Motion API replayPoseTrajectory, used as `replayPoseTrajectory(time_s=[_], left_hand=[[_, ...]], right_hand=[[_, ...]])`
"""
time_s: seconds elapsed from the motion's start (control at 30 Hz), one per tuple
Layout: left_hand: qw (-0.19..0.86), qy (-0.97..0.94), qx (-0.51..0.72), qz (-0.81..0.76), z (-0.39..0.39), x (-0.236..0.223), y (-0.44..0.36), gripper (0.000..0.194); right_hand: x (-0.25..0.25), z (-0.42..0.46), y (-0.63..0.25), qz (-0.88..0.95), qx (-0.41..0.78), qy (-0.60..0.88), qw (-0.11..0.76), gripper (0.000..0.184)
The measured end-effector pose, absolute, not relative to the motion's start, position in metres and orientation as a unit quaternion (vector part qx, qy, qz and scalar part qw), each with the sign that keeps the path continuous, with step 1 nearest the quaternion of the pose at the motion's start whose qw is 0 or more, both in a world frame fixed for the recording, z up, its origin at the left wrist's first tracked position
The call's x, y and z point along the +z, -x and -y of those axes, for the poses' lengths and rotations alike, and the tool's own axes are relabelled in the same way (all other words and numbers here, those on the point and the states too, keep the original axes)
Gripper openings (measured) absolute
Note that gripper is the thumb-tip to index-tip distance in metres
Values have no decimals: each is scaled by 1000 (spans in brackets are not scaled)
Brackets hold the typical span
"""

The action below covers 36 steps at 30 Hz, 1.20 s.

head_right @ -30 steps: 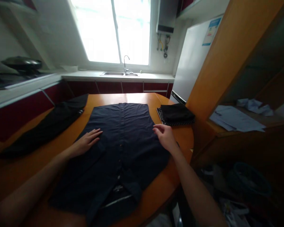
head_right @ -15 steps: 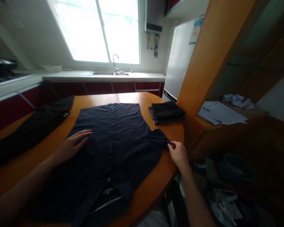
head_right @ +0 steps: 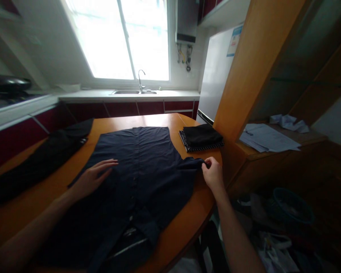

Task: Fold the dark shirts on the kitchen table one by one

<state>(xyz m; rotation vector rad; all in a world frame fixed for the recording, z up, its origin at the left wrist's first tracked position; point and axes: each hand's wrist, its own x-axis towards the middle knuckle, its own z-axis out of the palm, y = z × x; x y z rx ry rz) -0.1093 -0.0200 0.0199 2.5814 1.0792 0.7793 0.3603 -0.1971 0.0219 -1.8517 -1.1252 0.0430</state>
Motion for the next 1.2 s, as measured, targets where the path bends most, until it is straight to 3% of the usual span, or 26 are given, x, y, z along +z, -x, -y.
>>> replayPoseTrajectory(time_s=[0.1,0.17,0.3,0.5,0.67,0.87,1.03,1.2], left_hand=[[121,-885,266,-362,21,19,108,45],[121,-885,265,-362,22,19,108,46],[123,-880,265,-375,26,21,109,49],[125,-877,252,-389,31,27,107,50],[110,-907,234,-333,50,45,87,42],[100,-967,127,-198,106,75,27,30],[51,-990,95,-93,142,76,-50,27],[-66,-992,87,-64,167,59,-109,16]], right_hand=[[51,182,-330,489,27,691,532,16],[67,173,-306,550,121,612,555,22],[79,152,-283,653,276,478,518,29],[64,97,-325,652,170,568,473,21],[37,63,-344,682,189,582,400,19],[7,64,-354,717,219,581,318,21],[7,73,-361,704,271,573,322,23],[10,77,-357,700,267,574,331,19]])
